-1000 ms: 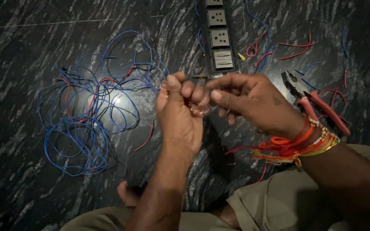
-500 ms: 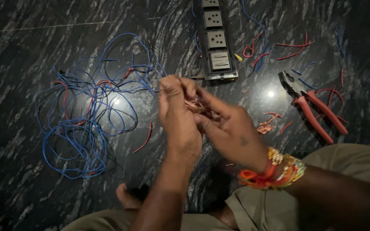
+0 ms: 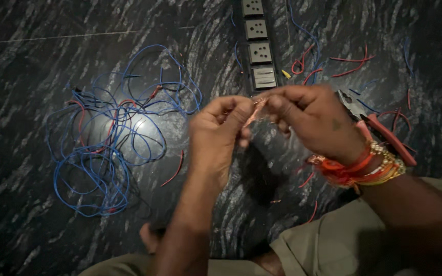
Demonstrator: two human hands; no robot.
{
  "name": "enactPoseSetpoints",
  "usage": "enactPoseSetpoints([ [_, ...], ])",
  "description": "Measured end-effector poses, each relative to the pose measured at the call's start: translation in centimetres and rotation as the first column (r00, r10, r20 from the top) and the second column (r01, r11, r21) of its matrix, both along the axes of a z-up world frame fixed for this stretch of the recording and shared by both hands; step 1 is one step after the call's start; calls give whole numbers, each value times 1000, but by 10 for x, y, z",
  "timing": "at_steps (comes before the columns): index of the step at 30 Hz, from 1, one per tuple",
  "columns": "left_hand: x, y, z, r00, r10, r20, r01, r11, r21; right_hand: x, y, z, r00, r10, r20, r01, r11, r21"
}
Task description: The person uses pliers to strip the insulation off the ends of several electrical wires, twisting the exposed copper filaments together by hand.
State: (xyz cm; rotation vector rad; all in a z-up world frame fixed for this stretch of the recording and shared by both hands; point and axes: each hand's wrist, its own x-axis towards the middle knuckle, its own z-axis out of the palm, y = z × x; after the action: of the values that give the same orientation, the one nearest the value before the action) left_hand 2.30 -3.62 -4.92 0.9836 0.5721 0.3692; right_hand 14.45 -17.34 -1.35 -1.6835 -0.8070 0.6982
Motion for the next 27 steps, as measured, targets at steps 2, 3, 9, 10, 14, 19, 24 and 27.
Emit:
enactPoseSetpoints([
  [2, -1, 0, 5, 1000, -10, 3, 10, 1000, 7, 2, -2, 5, 996, 3, 89, 2, 998, -57],
  [3, -2, 0, 7, 999, -42, 26, 42, 999, 19, 2, -2, 7, 985, 7, 175, 13, 993, -114],
  [9, 0, -2, 7, 985, -171, 2, 170, 982, 85, 1, -5, 11, 820, 37, 572, -15, 999, -44],
  [10, -1, -2, 8, 986, -166, -13, 166, 984, 71, 2, -4, 12, 820, 38, 571, -16, 999, -43],
  [14, -3, -1, 10, 983, -178, 46, 178, 984, -3, 3, -5, 15, 721, 51, 691, -44, 999, -28],
  [19, -4, 0, 8, 995, -99, -16, 100, 992, 72, 1, -7, 11, 604, 117, 788, -93, 993, -76],
  [24, -2, -4, 19, 992, -66, -110, 109, 887, 449, 9, -8, -8, 997, 3, -74, -24, 956, -294],
  [27, -8, -7, 26, 999, 3, -55, 40, 635, 772, 15, -5, -22, 972, 8, -236, -67, 968, -243],
])
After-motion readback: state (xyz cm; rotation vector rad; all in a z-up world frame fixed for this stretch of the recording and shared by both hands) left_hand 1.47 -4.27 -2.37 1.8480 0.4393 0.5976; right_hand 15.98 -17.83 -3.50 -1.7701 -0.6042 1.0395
